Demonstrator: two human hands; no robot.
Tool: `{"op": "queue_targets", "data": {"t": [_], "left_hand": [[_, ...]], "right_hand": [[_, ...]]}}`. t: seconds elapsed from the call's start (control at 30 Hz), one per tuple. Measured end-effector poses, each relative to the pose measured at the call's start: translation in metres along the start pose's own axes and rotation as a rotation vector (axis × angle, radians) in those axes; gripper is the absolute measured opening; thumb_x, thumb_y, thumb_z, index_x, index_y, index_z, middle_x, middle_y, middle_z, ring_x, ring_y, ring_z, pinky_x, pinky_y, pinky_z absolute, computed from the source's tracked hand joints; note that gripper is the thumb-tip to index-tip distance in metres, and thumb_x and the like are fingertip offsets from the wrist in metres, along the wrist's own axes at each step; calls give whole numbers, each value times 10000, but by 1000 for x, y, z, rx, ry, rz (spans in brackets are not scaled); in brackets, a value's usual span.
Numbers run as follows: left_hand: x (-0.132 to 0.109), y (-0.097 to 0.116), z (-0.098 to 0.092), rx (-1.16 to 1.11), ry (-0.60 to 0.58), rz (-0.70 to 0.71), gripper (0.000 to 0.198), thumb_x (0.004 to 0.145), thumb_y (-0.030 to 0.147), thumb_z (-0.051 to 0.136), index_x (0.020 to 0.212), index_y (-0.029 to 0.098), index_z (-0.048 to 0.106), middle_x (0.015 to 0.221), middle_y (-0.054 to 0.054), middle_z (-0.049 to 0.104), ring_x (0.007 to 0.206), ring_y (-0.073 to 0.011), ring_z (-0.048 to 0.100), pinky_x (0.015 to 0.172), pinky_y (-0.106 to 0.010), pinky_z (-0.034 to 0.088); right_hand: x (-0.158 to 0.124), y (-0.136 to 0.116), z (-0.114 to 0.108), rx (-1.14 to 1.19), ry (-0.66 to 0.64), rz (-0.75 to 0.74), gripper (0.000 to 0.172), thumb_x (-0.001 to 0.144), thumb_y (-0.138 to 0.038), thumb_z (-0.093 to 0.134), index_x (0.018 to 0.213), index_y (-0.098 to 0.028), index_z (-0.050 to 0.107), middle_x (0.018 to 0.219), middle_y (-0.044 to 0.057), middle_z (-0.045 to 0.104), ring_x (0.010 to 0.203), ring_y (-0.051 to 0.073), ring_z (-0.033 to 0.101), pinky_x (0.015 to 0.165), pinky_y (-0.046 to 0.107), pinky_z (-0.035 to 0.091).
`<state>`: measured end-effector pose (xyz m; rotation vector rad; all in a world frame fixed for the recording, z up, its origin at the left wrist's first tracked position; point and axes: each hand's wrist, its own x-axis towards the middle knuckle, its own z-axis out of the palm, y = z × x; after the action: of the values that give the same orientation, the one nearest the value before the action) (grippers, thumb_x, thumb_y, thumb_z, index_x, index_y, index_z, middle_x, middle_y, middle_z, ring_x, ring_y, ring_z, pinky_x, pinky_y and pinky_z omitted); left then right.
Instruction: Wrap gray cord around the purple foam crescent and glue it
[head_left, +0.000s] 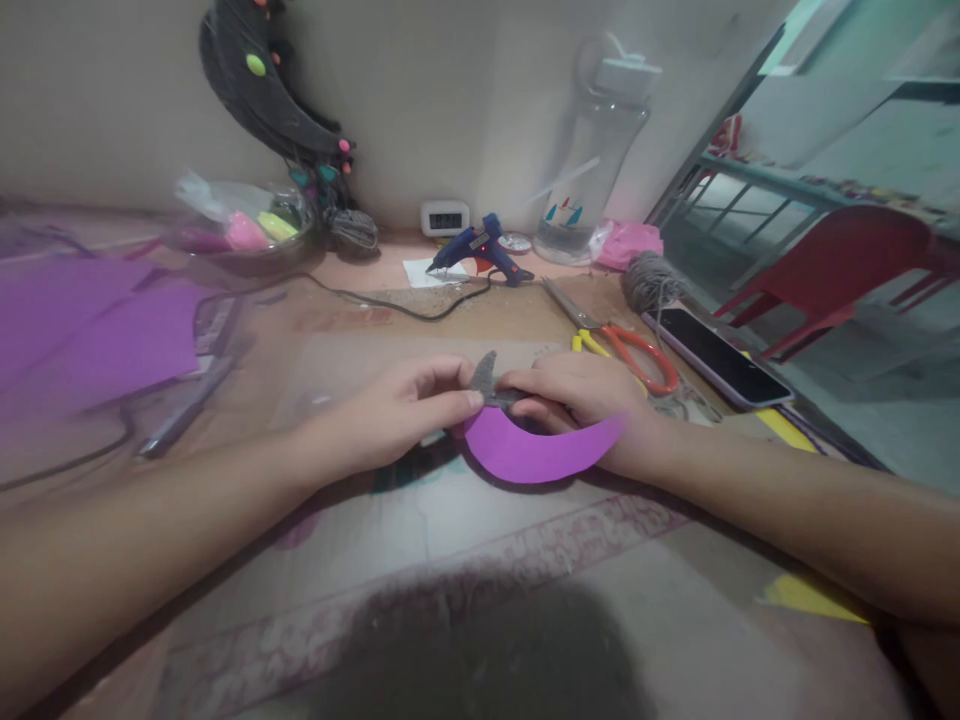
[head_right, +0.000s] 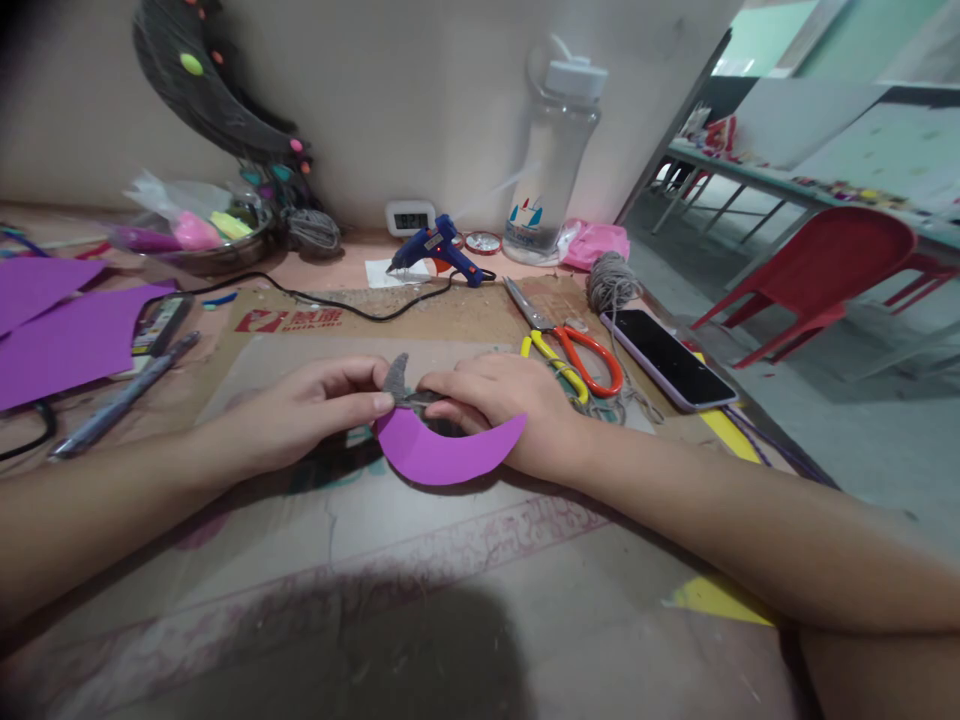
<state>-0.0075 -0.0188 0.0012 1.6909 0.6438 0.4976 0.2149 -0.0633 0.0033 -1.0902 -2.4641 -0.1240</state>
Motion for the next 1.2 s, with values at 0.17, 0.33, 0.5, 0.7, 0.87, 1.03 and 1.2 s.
{"op": "queue_targets", "data": {"t": [0.17,0.33,0.5,0.7,0.87,1.03,1.2], "left_hand": [[-1,0,1,-11,-1,-23,191,873,304,538,724,186,515,652,47,485,593,-96,440,539,-230,316],[-1,-1,1,-40,10,-29,176,869,280,534,724,183,510,655,48,487,591,-92,442,550,-231,325],[-1,-2,1,-53,4,-23,165,881,281,532,748,185,517,660,54,492,590,-86,434,539,-228,313],[-1,-2,1,-27,11,-16,181,887,277,523,733,182,510,657,54,493,595,-86,437,543,-228,316],[0,-2,2,4,15,-2,187,877,279,529,718,181,513,653,50,491,595,-90,443,547,-227,321],[0,-3,0,12,16,-5,204,868,305,540,706,186,505,623,51,472,563,-92,428,516,-228,301],[-1,-4,0,-7,9,-6,199,871,307,545,715,188,512,628,51,469,560,-90,423,514,-224,303]], "right_hand": [[1,-2,0,59,-29,44,424,995,-461,359,1021,-176,672,733,32,646,692,156,558,617,265,325],[2,-4,-2,117,-8,67,484,989,-515,320,1006,-180,670,720,31,622,662,150,526,610,261,319],[1,-3,-1,85,-4,68,444,988,-487,358,1016,-173,671,730,28,621,681,151,535,626,259,330],[0,0,1,12,-11,22,406,992,-452,380,1053,-170,665,741,30,642,685,153,546,637,266,340],[0,0,1,-27,56,-39,390,990,-420,406,1026,-137,672,721,39,640,656,151,544,618,273,342],[0,0,1,-39,29,-30,356,986,-404,427,1043,-150,671,742,34,653,677,151,553,627,273,340],[0,1,2,23,-26,10,381,991,-431,402,1062,-170,671,755,28,665,707,152,573,623,265,333]]}}
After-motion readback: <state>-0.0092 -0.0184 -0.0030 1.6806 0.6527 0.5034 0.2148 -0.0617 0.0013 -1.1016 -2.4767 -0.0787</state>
